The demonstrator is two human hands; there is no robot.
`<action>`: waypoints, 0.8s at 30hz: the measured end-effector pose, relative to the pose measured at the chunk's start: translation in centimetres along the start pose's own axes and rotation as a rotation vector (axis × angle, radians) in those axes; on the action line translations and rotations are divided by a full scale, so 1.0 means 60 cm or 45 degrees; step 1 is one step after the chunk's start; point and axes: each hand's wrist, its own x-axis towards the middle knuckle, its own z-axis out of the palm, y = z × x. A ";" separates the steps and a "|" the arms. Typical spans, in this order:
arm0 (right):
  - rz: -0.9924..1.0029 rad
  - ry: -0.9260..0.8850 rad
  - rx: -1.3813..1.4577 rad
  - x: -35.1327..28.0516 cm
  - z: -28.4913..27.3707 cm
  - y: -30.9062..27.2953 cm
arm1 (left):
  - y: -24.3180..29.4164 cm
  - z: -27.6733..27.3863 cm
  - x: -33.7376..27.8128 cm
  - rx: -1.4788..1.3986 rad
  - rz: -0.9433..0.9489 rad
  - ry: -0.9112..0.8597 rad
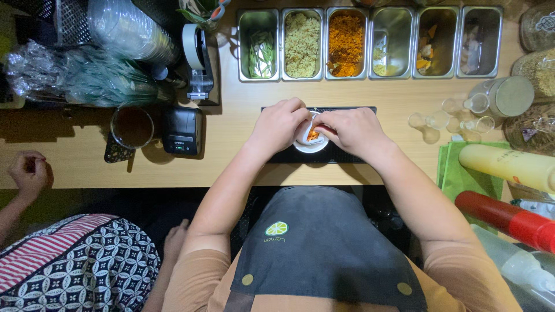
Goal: The person prepares a drink by adding various powders and ingredients from containers into a cup, using a spoon to scoop ingredients, cutting a lime with scissors to squeeze into the cup, and pouring liquid from a bottle before stirring the mixture with a long spoon.
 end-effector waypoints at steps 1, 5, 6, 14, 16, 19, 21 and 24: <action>0.020 -0.006 -0.010 -0.001 0.004 0.000 | 0.001 0.002 -0.007 -0.083 -0.039 0.017; -0.052 -0.035 -0.120 0.008 0.024 -0.001 | 0.003 0.012 -0.031 -0.315 -0.131 0.221; -0.065 -0.020 -0.111 0.012 0.029 -0.001 | 0.004 0.017 -0.035 -0.378 -0.160 0.274; -0.194 -0.051 -0.127 0.018 0.029 -0.016 | 0.006 0.025 -0.057 -0.441 -0.265 0.433; -0.139 -0.213 -0.241 0.020 0.028 -0.022 | 0.011 0.031 -0.056 -0.437 -0.304 0.441; -0.132 -0.258 -0.229 0.018 0.007 -0.026 | 0.011 0.031 -0.051 -0.403 -0.254 0.473; -0.105 -0.283 -0.136 0.016 -0.015 -0.031 | 0.014 0.029 -0.049 -0.368 -0.293 0.434; -0.071 -0.268 -0.017 0.021 -0.060 -0.030 | 0.018 0.024 -0.046 -0.349 -0.367 0.354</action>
